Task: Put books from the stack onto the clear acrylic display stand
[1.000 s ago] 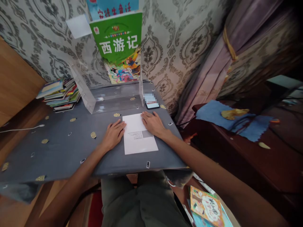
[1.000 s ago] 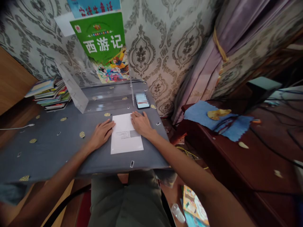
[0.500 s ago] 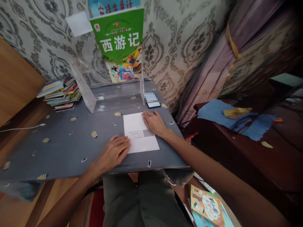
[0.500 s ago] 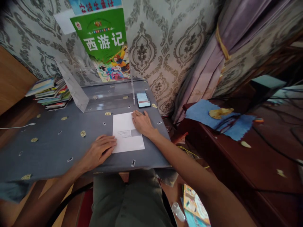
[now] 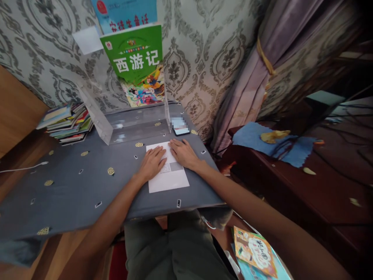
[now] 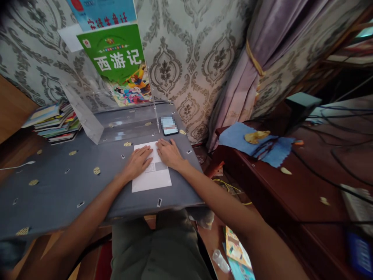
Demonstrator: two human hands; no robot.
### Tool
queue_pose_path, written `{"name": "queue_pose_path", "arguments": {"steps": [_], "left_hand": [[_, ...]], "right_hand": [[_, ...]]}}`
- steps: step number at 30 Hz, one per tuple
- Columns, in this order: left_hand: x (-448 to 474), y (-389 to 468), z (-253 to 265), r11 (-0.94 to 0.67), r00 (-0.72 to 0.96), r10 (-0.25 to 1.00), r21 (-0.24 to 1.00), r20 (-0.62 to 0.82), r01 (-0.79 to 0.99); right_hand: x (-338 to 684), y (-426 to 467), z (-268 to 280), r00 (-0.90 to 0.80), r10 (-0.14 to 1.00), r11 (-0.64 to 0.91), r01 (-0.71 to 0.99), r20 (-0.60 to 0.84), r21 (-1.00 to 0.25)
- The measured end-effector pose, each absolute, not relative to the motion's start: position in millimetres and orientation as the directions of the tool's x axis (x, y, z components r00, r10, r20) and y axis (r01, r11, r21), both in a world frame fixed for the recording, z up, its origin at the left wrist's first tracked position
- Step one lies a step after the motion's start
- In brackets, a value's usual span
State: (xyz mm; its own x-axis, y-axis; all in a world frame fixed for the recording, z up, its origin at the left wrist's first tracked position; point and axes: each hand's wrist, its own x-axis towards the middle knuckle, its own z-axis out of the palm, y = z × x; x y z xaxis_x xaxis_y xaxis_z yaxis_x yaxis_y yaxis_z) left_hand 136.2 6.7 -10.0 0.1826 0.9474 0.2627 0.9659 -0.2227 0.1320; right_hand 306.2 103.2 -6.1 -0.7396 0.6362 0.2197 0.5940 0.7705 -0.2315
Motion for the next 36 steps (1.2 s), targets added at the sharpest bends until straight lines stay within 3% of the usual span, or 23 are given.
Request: {"name": "queue_pose_path", "arguments": {"steps": [9,18,25,32,36], "left_hand": [[137.6,2.7,-13.8,-0.215,0.172,0.943,0.125,0.285,0.969],[138.2,1.8,-13.3,-0.221,0.172,0.942,0.143,0.289,0.965],[142.1,-10.5,-2.8,-0.260,0.202,0.926,0.150,0.318,0.954],[166.6,-72.8,11.0,-0.396,0.358,0.907,0.159,0.222,0.904],[173.7,-93.2,7.0,-0.382,0.350,0.913,0.137,0.211,0.914]], "right_hand": [[350.5,60.9,-11.7,-0.804,0.532,0.844,0.479,0.264,-0.242],[403.7,13.0,-14.3,-0.856,0.416,0.887,0.308,0.306,-0.345],[402.5,14.7,-20.7,-0.844,0.443,0.877,0.337,0.303,-0.343],[402.9,14.0,-18.0,-0.843,0.445,0.873,0.334,0.302,-0.355],[402.8,14.5,-19.7,-0.837,0.450,0.872,0.335,0.313,-0.358]]}}
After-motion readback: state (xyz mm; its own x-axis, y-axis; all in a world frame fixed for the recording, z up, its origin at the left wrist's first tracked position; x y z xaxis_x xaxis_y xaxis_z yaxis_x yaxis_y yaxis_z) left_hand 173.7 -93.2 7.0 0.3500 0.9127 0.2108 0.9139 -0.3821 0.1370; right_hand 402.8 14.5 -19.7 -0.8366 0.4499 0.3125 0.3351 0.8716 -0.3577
